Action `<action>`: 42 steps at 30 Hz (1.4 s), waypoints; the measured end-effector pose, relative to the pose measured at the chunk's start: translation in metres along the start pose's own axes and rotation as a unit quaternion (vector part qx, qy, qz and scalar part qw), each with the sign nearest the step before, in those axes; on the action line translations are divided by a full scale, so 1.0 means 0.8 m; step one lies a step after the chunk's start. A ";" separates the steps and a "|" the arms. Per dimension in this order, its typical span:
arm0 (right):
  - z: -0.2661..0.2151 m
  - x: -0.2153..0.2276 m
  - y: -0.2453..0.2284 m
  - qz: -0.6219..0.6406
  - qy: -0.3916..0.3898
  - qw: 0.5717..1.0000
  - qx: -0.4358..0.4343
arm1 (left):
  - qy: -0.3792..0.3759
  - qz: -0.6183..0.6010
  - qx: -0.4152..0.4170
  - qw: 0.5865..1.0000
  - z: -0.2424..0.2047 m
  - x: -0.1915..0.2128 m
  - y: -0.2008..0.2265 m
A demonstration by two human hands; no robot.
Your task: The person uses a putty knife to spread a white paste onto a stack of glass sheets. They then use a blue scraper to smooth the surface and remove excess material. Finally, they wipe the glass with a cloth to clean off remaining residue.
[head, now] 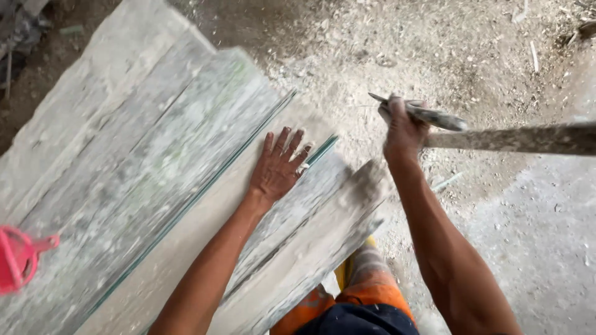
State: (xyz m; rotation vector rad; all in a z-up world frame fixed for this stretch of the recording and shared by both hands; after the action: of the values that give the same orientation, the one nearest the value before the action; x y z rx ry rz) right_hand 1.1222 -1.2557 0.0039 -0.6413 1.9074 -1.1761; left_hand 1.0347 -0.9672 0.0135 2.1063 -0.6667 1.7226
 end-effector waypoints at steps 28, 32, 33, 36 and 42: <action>0.040 0.236 -0.062 0.086 0.112 0.973 -0.183 | -0.341 0.238 -0.280 0.866 0.204 0.092 0.057; 0.035 0.198 -0.055 0.044 0.093 0.971 -0.215 | -0.229 0.303 -0.184 0.906 0.167 0.120 0.032; 0.030 0.184 -0.055 0.045 0.089 0.971 -0.217 | -0.230 0.304 -0.181 0.906 0.150 0.108 0.029; 0.023 0.137 -0.050 0.039 0.062 0.969 -0.234 | -0.169 0.206 -0.022 0.964 0.118 0.070 0.012; 0.008 0.052 -0.018 0.042 -0.015 0.947 -0.317 | 0.016 -0.045 0.238 0.970 0.097 0.011 0.012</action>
State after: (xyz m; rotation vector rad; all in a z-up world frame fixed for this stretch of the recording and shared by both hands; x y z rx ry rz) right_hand 1.1047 -1.2963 0.0004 -0.8909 2.2667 -0.4743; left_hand 1.0947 -1.0179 0.0054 2.3587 -0.1484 2.0117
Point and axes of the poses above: each hand's wrist, its own z-axis towards the middle knuckle, its own x-axis out of the back of the hand, y = z × x, the point moved 4 cm from there along z, towards the middle knuckle, and after that the axes turned 6 degrees about z, right-handed, at the moved point
